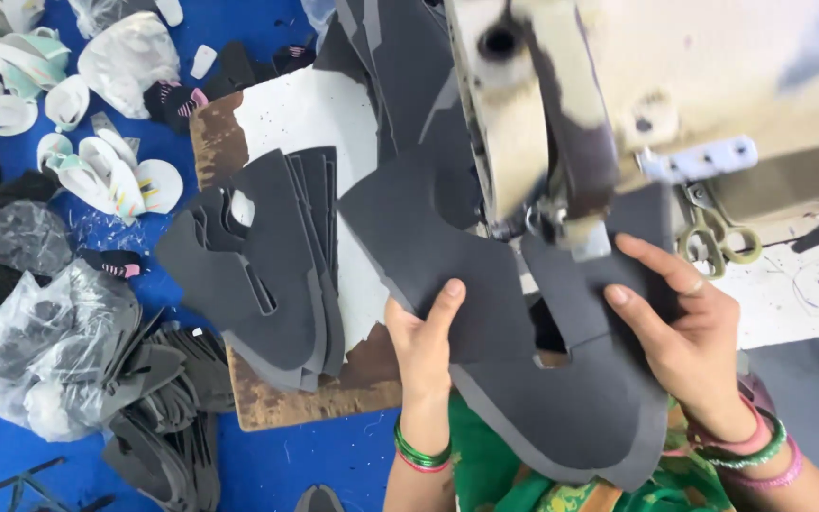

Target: Stitching black shoe upper components using an industrial sewing machine.

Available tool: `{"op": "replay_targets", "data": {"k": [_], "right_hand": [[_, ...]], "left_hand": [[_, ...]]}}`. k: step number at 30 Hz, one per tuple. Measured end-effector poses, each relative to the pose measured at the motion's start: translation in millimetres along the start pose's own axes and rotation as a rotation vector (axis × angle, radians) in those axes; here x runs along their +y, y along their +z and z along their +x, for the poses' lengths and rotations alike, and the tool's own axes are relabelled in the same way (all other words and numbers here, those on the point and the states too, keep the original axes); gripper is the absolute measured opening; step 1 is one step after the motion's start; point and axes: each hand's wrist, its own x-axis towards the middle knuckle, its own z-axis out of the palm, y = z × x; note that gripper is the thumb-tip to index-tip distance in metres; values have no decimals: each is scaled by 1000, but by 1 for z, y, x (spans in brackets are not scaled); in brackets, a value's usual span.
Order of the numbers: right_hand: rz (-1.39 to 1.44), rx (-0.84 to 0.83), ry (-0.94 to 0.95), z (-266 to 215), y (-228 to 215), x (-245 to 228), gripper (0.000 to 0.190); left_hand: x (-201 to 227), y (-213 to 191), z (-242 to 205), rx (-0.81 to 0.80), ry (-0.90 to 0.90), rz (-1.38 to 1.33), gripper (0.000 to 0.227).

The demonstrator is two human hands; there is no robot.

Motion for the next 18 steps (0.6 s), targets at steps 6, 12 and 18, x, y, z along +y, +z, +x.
{"op": "replay_targets", "data": {"k": [6, 12, 18], "right_hand": [[-3, -45, -25, 35, 0, 30, 37], [-86, 0, -196, 40, -2, 55, 22], [-200, -10, -297, 37, 5, 33, 47]], "left_hand": [[-13, 4, 36, 16, 26, 36, 34], [-21, 9, 45, 45, 31, 33, 38], [-45, -5, 59, -34, -17, -106, 38]]}}
